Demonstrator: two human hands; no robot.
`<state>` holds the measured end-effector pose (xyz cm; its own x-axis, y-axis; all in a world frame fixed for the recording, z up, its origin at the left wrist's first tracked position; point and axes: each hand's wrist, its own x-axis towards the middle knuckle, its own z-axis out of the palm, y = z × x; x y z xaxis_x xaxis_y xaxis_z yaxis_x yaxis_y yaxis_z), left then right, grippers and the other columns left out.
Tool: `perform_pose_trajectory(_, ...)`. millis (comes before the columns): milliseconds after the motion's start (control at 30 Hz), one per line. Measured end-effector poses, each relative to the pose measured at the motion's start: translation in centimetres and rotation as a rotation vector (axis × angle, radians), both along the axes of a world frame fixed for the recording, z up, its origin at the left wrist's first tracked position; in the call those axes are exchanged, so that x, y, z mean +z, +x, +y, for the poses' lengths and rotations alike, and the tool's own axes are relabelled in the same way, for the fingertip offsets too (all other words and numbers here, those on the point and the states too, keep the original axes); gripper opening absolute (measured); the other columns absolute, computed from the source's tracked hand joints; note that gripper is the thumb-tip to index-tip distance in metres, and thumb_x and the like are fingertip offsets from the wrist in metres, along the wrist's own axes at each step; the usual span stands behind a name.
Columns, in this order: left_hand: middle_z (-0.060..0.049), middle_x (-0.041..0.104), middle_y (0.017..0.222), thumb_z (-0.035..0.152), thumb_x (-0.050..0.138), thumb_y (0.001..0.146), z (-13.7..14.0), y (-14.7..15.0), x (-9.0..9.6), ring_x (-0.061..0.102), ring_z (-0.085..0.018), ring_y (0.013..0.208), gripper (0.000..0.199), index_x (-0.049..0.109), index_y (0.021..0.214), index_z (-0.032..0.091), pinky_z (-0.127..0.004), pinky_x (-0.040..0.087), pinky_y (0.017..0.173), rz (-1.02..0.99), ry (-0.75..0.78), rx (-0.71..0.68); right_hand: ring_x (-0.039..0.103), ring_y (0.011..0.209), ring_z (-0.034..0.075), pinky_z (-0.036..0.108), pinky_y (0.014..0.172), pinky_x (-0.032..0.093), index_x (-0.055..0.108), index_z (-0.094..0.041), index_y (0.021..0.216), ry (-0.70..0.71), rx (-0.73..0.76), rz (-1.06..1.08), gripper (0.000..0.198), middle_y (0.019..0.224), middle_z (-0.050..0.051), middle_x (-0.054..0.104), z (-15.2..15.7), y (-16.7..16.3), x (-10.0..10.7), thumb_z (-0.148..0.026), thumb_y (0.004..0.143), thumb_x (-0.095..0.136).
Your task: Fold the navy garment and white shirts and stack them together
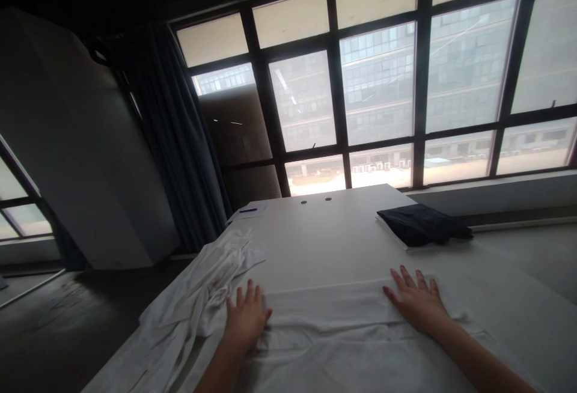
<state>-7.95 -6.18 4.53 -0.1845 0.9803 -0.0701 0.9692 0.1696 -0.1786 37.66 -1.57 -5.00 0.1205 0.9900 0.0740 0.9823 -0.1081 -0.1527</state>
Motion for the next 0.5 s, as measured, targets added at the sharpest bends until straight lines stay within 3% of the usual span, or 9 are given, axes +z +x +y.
perform_pose_trajectory(100,-0.006,0.02,0.168,0.047,0.042,0.1,-1.7,5.8,1.1,0.016,-0.028,0.155,0.058,0.04,0.155,0.028,-0.051,0.012,0.125,-0.184,0.008,-0.421,0.015,0.151,0.048,0.069,0.117,0.005,0.035,-0.025,0.158,-0.001,-0.007,-0.032,0.079,0.168,0.009,0.023,0.0,-0.2,0.1,-0.07,0.093,0.031)
perform_pose_trajectory(200,0.0,0.01,0.17,0.066,0.044,0.097,-3.4,10.6,0.5,0.015,-0.027,0.156,0.068,0.031,0.158,0.038,-0.051,0.012,0.126,-0.42,-0.042,-0.662,0.016,0.151,0.047,0.069,0.117,0.007,0.036,-0.025,0.158,-0.018,-0.003,-0.051,0.078,0.168,0.008,0.025,-0.1,-0.3,0.7,-0.069,0.094,0.03)
perform_pose_trajectory(367,-0.001,0.011,0.169,0.072,0.036,0.098,-4.4,12.5,-1.7,0.007,-0.03,0.156,0.07,0.025,0.159,0.039,-0.061,0.002,0.124,-0.523,-0.114,-0.719,0.015,0.151,0.048,0.071,0.115,0.009,0.04,-0.02,0.156,0.049,0.003,-0.061,0.069,0.167,0.011,0.025,-1.1,-2.5,2.6,-0.055,0.097,0.037)
perform_pose_trajectory(500,0.002,0.013,0.169,0.071,0.034,0.099,-3.7,12.0,-2.0,0.009,-0.029,0.156,0.065,0.027,0.158,0.043,-0.061,0.0,0.124,-0.522,-0.085,-0.704,0.02,0.153,0.04,0.063,0.12,0.013,0.047,-0.03,0.151,0.091,0.374,0.086,0.058,0.167,0.005,0.027,-4.3,-7.5,3.6,-0.053,0.099,0.039)
